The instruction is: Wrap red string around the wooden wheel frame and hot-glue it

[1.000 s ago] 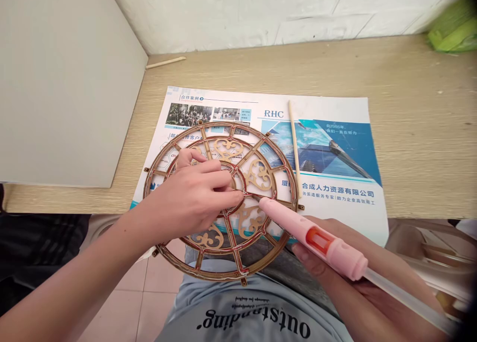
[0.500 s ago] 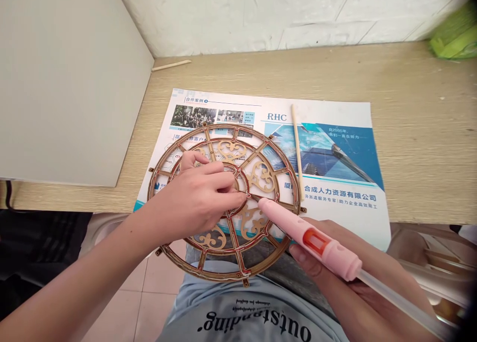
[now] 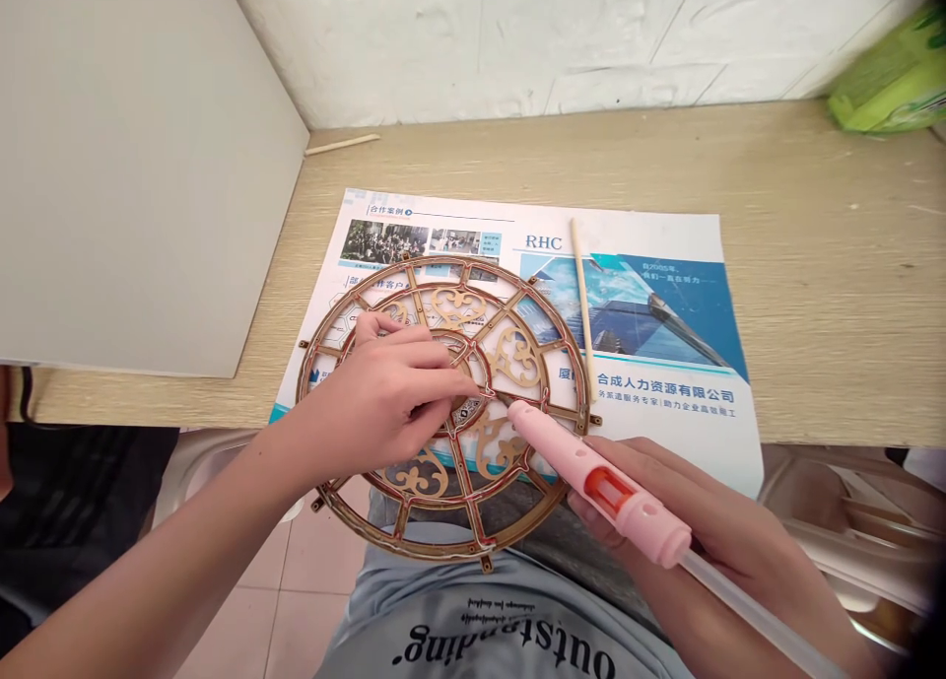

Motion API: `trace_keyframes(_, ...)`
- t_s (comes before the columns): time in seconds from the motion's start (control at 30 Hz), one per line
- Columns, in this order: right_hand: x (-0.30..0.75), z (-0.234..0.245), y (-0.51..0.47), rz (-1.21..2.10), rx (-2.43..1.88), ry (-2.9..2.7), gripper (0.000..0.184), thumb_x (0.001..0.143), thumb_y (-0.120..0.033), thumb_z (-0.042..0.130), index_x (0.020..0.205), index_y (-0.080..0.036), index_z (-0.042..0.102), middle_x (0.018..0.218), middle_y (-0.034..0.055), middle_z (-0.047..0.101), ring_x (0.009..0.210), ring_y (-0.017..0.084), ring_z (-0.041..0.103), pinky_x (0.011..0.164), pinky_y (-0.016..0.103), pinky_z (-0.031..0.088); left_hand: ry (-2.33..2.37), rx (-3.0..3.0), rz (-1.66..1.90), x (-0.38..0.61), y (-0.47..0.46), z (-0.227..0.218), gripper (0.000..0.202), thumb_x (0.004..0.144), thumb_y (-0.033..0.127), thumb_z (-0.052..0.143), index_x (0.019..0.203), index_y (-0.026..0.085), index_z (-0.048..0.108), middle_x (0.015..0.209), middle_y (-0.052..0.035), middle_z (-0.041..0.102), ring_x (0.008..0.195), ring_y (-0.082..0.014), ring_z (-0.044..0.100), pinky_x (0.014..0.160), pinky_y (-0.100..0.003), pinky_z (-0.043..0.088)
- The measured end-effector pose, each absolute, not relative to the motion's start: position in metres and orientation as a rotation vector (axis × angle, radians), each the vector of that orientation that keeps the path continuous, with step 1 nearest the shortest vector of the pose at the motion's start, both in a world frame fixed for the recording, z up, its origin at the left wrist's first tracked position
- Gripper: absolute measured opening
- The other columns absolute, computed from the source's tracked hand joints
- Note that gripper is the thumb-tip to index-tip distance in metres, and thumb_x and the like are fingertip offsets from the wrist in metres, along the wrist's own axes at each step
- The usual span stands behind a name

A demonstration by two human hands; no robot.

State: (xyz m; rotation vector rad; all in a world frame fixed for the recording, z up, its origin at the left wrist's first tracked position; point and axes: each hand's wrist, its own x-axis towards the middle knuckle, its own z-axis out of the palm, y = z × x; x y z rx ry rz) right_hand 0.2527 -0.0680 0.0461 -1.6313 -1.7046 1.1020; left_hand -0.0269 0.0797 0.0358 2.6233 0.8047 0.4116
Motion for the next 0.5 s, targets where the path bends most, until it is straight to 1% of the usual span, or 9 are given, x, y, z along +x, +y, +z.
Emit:
trace_keyframes(0.1, 0.255, 0.048, -0.070, 1.087, -1.679, -1.685, 0.033, 0.111, -0.042, 0.062, 0.141, -0.038, 0.076, 0.114, 0.0016, 0.081, 0.093, 0.020, 0.081, 0.066, 0.022, 0.065, 0.779, 2.678, 0.403, -0.027, 0.080, 0.036, 0.038, 0.107, 0.010, 0.052, 0.108, 0.033, 0.081, 0.080, 0.0067, 0.065, 0.083, -0.0125, 0.053, 0.090, -0.042, 0.024)
trace_keyframes(0.2, 0.253, 0.052, -0.066, 1.018, -1.698, -1.670, 0.030, 0.108, -0.043, 0.068, 0.135, -0.038, 0.081, 0.109, -0.0004, 0.082, 0.088, 0.018, 0.080, 0.065, 0.019, 0.065, 0.756, 2.715, 0.408, -0.026, 0.081, 0.035, 0.039, 0.108, 0.011, 0.050, 0.107, 0.032, 0.082, 0.079, 0.0048, 0.065, 0.083, -0.0132, 0.052, 0.090, -0.043, 0.025)
trace_keyframes(0.23, 0.251, 0.053, -0.064, 1.015, -1.690, -1.661, 0.030, 0.108, -0.044, 0.069, 0.134, -0.039, 0.082, 0.111, -0.0007, 0.082, 0.089, 0.018, 0.080, 0.065, 0.019, 0.065, 0.751, 2.721, 0.412, -0.026, 0.081, 0.035, 0.038, 0.108, 0.011, 0.050, 0.107, 0.032, 0.083, 0.080, 0.0043, 0.065, 0.083, -0.0133, 0.052, 0.091, -0.043, 0.025)
trace_keyframes(0.33, 0.244, 0.057, -0.055, 1.079, -1.648, -1.616, 0.034, 0.109, -0.045, 0.067, 0.139, -0.041, 0.080, 0.124, -0.0017, 0.082, 0.104, 0.020, 0.081, 0.075, 0.020, 0.068, 0.740, 2.733, 0.417, -0.026, 0.082, 0.034, 0.040, 0.108, 0.010, 0.049, 0.109, 0.031, 0.082, 0.080, 0.0035, 0.066, 0.083, -0.0136, 0.051, 0.091, -0.043, 0.025)
trace_keyframes(0.37, 0.241, 0.057, -0.053, 1.104, -1.635, -1.605, 0.034, 0.109, -0.046, 0.066, 0.139, -0.041, 0.080, 0.124, -0.0022, 0.082, 0.106, 0.019, 0.081, 0.076, 0.020, 0.068, 0.738, 2.734, 0.413, -0.026, 0.082, 0.034, 0.040, 0.108, 0.010, 0.048, 0.110, 0.031, 0.083, 0.080, 0.0033, 0.066, 0.083, -0.0136, 0.051, 0.091, -0.043, 0.025)
trace_keyframes(0.5, 0.236, 0.058, -0.050, 1.148, -1.639, -1.572, 0.028, 0.108, -0.047, 0.067, 0.128, -0.040, 0.084, 0.111, -0.0028, 0.083, 0.091, 0.017, 0.081, 0.072, 0.019, 0.067, 0.747, 2.719, 0.386, -0.027, 0.081, 0.034, 0.041, 0.109, 0.011, 0.047, 0.109, 0.031, 0.083, 0.082, 0.0028, 0.066, 0.083, -0.0136, 0.051, 0.091, -0.043, 0.025)
